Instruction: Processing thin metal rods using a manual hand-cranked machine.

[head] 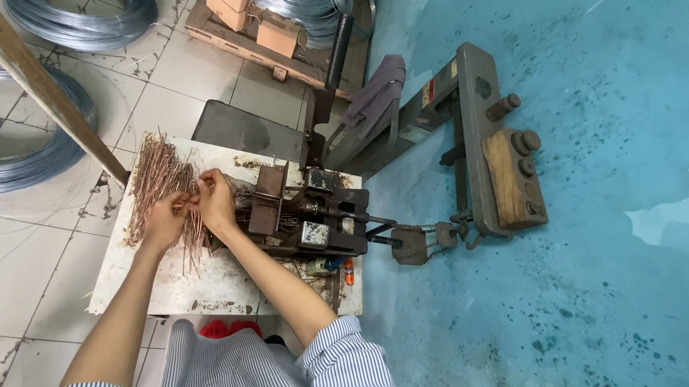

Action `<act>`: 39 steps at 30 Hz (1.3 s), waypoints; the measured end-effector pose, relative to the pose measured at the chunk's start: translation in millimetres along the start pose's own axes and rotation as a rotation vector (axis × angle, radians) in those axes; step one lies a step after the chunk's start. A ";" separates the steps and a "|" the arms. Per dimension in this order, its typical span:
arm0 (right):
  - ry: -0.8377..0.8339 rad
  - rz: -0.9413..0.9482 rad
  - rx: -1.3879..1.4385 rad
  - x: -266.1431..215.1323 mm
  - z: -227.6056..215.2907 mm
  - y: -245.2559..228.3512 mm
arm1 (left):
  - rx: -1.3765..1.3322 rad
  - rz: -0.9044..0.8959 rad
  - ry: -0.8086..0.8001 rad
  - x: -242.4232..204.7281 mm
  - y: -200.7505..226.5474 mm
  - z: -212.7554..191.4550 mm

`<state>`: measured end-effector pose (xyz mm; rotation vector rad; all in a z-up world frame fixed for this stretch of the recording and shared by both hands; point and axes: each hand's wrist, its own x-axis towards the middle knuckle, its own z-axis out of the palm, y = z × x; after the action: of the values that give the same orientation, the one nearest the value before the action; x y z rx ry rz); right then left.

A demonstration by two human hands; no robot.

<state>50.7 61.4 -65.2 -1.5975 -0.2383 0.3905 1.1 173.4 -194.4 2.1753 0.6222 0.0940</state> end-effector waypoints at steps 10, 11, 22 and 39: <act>0.062 -0.197 0.037 21.0 -0.7 -66.4 | 0.192 -0.253 0.059 23.1 -56.8 35.9; 0.041 -0.216 0.039 20.5 -9.1 -66.4 | 0.210 -0.334 0.066 26.3 -65.0 41.5; -0.011 -0.232 -0.432 -9.5 -212.8 -84.5 | 0.153 -0.196 0.069 -11.6 26.4 -0.9; -0.122 -0.343 -1.217 -32.4 -254.1 -72.7 | 0.062 0.527 0.332 -50.0 184.5 -11.1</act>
<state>126.0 -180.1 18.2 -2.6492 -0.9599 0.0342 28.3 63.1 -40.3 2.3544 0.2143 0.7346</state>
